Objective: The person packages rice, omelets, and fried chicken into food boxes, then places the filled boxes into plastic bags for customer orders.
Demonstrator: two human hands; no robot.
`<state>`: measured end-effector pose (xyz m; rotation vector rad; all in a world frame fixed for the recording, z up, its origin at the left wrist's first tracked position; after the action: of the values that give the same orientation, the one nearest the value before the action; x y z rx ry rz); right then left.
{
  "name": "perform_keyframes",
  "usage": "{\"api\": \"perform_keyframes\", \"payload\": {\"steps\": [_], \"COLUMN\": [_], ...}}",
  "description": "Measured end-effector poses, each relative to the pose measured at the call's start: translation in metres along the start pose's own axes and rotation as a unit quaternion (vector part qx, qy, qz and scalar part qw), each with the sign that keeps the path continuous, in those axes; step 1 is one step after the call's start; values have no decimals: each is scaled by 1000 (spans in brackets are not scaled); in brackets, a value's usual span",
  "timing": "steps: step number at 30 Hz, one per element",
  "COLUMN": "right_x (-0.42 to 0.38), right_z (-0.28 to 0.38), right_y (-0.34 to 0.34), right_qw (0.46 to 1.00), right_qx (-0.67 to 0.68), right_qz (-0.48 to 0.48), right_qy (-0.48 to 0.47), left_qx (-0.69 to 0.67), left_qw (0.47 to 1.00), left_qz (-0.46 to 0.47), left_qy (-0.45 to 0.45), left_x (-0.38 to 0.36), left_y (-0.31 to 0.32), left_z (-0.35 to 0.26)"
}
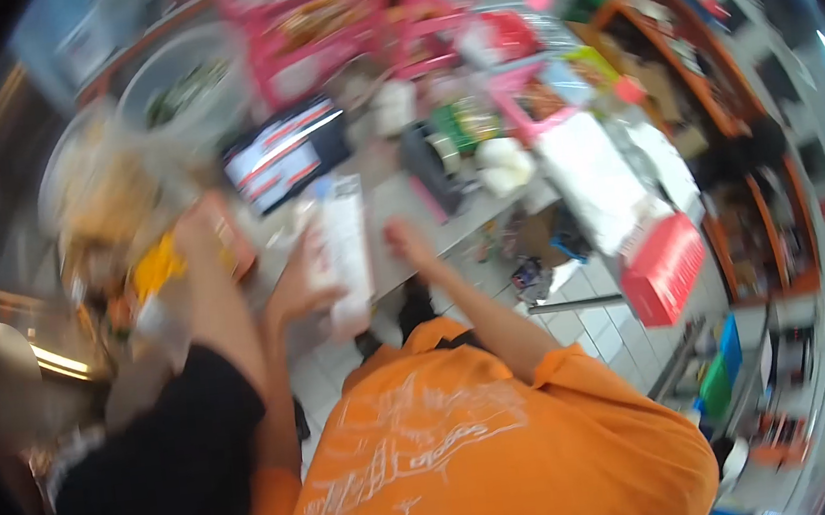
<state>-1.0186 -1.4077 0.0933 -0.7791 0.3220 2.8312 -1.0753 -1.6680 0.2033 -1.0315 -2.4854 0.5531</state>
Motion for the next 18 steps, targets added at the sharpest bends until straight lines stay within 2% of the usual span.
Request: {"api": "perform_keyframes", "payload": {"steps": [1,2,3,4,6,9,11,13,15,16,17,18], "right_x": [5,7,-15,-27,-39,-69,-113,-120,-128,-138,-159,-191], "right_z": [0,1,11,15,32,52,79,84,94,97,111,135], "right_y": [22,44,74,88,88,71,54,33,-5,-27,-49,-76], "right_qw": [987,952,958,944,950,977,975,974,962,950,948,954], "right_qx": [-72,-122,-77,-149,-180,-62,-133,-188,-131,-102,-20,36], "right_qz": [69,124,57,-12,-5,77,78,58,82,96,80,81], "right_qy": [-124,-253,-271,-292,-254,-189,-157,-113,-226,-279,-309,-285], "left_qx": [-147,-135,-197,-256,-224,-222,-219,-223,-230,-257,-284,-312], "left_qw": [988,989,978,961,968,966,964,964,963,959,954,947], "left_qz": [-30,-21,-40,-66,-70,-82,-119,-134,-137,-110,-85,-62], "left_qy": [-46,-54,-61,-75,-85,-108,-87,-63,-44,-42,-40,-37], "left_x": [2,-8,-5,-5,-10,-22,-29,-17,-3,6,26,48], "left_y": [5,10,14,10,7,26,40,59,79,90,101,113], "left_z": [-19,6,-18,-42,-61,-77,-94,-116,-146,-166,-195,-223]}}
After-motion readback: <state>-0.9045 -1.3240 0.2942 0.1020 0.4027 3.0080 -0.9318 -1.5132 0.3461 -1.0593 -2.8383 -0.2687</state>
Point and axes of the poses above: each hand's wrist, its own x-axis towards the middle knuckle, its own y-axis out of the palm, z = x × y, the point moved 2 cm from there along x, towards the middle knuckle, and after that the axes turned 3 degrees about y, right-handed, at the moved point
